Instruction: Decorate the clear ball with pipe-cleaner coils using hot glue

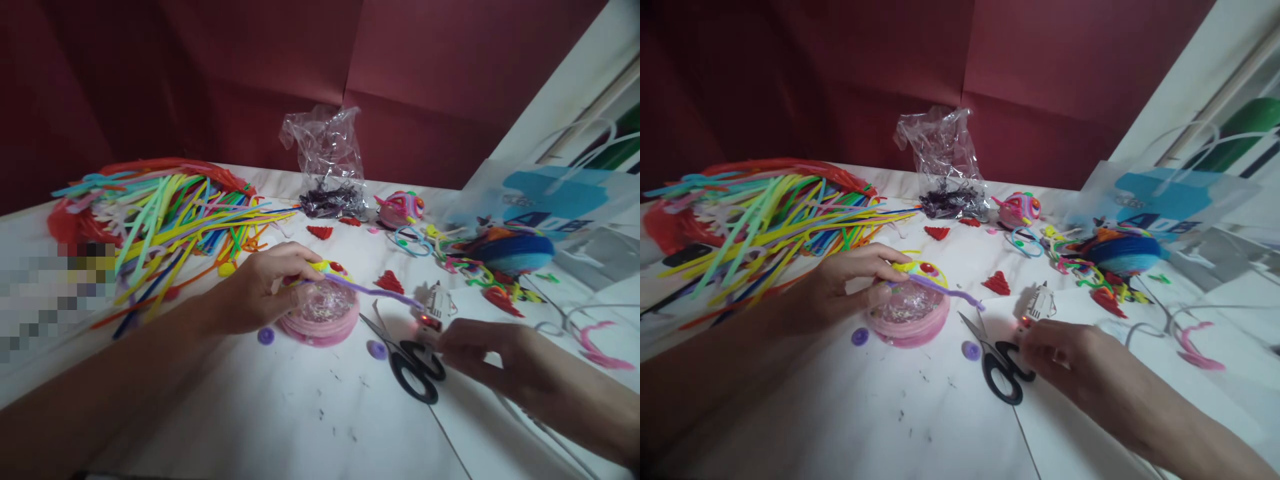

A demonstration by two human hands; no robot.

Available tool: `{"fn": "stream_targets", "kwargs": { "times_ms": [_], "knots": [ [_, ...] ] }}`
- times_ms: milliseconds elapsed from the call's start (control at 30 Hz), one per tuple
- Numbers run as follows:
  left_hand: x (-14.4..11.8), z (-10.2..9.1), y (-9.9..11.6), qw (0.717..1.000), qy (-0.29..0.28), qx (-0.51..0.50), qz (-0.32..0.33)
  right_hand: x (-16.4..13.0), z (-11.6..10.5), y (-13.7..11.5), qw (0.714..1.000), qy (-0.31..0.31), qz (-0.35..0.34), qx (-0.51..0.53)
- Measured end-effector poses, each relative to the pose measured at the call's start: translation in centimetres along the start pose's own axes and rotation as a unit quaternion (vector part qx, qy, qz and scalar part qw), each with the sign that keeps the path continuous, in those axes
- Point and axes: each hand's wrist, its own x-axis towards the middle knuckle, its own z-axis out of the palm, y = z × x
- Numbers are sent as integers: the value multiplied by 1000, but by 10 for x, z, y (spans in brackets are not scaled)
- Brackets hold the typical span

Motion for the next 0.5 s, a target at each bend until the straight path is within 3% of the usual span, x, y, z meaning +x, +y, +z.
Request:
{"fn": "stream_targets", "kwargs": {
  "times_ms": [133,300,400,500],
  "knots": [
    [0,-3,-2,1000,-9,6,-2,-11,10,12,994,52,-26,-88],
    [2,-5,-1,1000,-12,1,-15,-10,23,8,978,68,-127,-151],
    [2,-5,0,1000,-11,2,-19,-5,19,13,968,124,-52,-213],
    [1,-6,1,999,-10,4,-32,-1,13,30,954,128,14,-269]
  ]
}}
